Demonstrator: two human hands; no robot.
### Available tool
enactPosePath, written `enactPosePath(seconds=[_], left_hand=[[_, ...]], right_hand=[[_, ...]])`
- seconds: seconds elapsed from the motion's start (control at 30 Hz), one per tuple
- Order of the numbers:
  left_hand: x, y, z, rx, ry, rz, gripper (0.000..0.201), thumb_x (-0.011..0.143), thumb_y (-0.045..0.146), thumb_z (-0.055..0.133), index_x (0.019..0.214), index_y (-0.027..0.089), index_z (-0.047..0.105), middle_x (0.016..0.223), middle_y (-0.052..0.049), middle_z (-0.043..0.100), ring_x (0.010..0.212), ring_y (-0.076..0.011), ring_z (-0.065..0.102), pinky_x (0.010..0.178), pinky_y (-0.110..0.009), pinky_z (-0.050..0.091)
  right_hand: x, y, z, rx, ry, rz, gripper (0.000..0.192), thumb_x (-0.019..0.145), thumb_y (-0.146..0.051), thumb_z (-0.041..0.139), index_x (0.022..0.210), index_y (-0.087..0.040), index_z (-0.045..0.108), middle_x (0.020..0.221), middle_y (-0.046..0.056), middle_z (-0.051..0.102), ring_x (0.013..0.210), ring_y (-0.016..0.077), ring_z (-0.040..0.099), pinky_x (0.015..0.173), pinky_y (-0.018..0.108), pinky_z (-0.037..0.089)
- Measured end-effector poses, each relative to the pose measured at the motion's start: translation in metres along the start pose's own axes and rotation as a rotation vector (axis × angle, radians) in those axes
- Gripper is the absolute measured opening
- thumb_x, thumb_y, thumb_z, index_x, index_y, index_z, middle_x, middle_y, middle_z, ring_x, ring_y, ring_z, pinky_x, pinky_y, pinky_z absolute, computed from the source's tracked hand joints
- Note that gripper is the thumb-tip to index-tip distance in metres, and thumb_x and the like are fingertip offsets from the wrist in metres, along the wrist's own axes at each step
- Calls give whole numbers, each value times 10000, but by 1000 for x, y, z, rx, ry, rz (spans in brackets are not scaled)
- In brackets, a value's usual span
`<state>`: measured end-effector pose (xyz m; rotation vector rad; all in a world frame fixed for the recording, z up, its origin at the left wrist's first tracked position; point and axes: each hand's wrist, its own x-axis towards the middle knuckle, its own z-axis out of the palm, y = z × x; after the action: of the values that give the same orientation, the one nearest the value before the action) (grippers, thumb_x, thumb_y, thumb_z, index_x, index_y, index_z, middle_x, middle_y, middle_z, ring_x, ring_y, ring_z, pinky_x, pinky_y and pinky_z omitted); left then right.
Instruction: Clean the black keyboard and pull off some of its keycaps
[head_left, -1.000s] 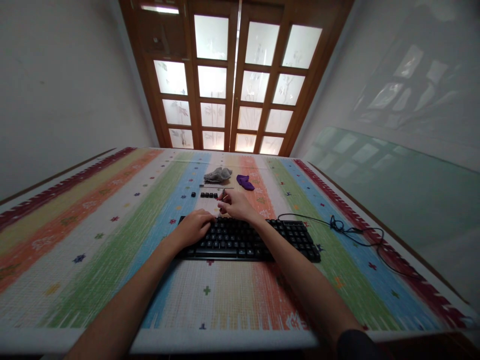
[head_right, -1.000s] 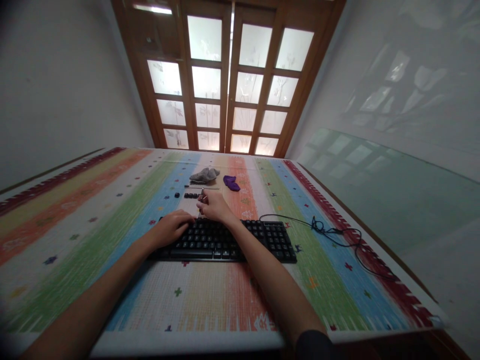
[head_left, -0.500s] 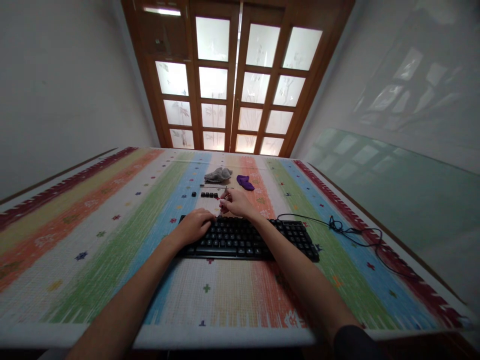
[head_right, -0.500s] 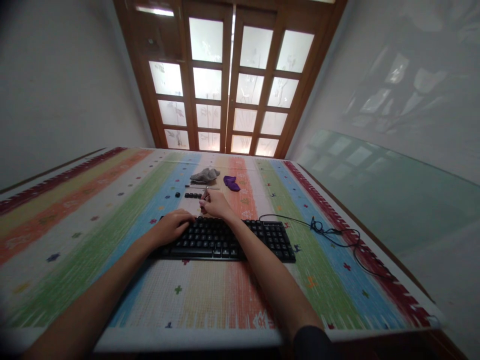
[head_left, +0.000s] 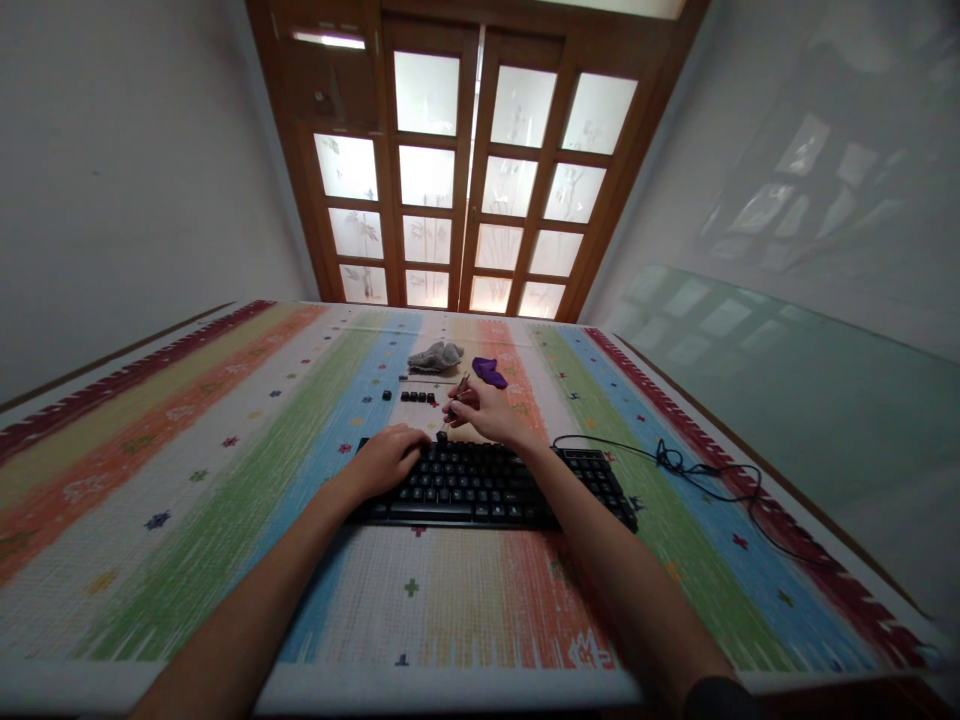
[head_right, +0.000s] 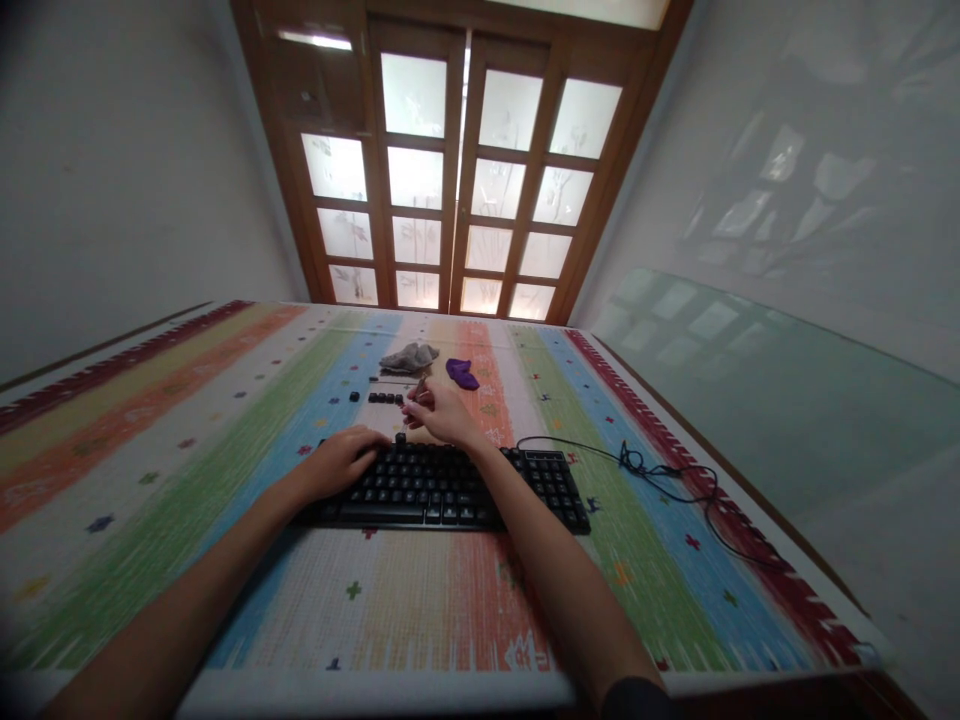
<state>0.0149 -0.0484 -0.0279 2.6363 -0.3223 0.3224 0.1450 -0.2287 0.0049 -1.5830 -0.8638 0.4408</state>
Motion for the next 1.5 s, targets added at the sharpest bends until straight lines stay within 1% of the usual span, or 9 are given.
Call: enactPosePath(seconds=[0.13,0.23,0.37,0.47,0.57,0.83,1.07,1.33,1.5], left_hand=[[-1,4,-4,-207,47,-35,335,914,258,507,1231,185,588,1119,-117,728,1043,-249,679,941,-453,507],[0,13,-7,-442,89,-48,506,862,310,634,1338,208,491,1179,-115,710,1102,-242,666,939,-441,520],[3,26,-8,-734,94,-67,595,819,337,717,1343,212,465,1235,-129,684,1176,-252,637,920,-410,530],[4,29,-8,-833,98,-95,591,791,310,756,1308,198,489,1078,-92,732,1063,-233,683,896,-401,531],[4,27,-8,-872,117,-101,609,746,291,800,1274,187,515,974,-61,743,980,-217,700,895,-399,530],[3,25,-8,-982,81,-79,652,696,258,831,1263,199,512,959,-38,750,962,-201,712,928,-404,536],[2,28,-11,-890,97,-149,440,712,321,830,1076,175,629,1012,-79,752,970,-225,712,920,-422,554],[2,30,-14,-959,101,-147,470,676,303,850,1072,183,625,896,-42,759,887,-196,717,854,-363,568],[2,33,-19,-944,146,-195,321,674,314,853,902,182,670,907,-45,763,880,-195,715,850,-339,560]], right_hand=[[-7,-4,-4,26,-73,-81,231,848,-297,696,935,-183,515,861,31,685,717,136,696,700,310,621],[-13,-11,-5,22,-114,-141,212,865,-300,664,975,-183,525,880,31,669,776,148,691,723,315,618],[-20,-24,-3,2,-149,-199,168,885,-244,617,1015,-184,530,874,24,660,791,149,682,749,317,609],[-25,-33,-2,-56,-154,-222,133,896,-208,585,1016,-178,538,886,30,671,769,142,676,754,306,591],[-28,-37,-2,-102,-171,-251,110,903,-192,566,1010,-176,543,898,36,675,779,144,676,748,295,573],[-27,-38,-4,-66,-234,-275,129,911,-199,558,1035,-175,531,899,44,672,801,158,669,758,317,561],[-25,-40,-6,-81,-230,-260,108,890,-170,580,989,-185,537,889,34,672,810,156,652,771,310,548],[-25,-44,-12,31,-293,-233,102,909,-160,585,980,-188,517,859,18,663,834,149,670,802,310,562],[-26,-44,-14,104,-282,-241,109,908,-155,586,984,-185,513,902,30,663,849,145,679,820,316,559]])
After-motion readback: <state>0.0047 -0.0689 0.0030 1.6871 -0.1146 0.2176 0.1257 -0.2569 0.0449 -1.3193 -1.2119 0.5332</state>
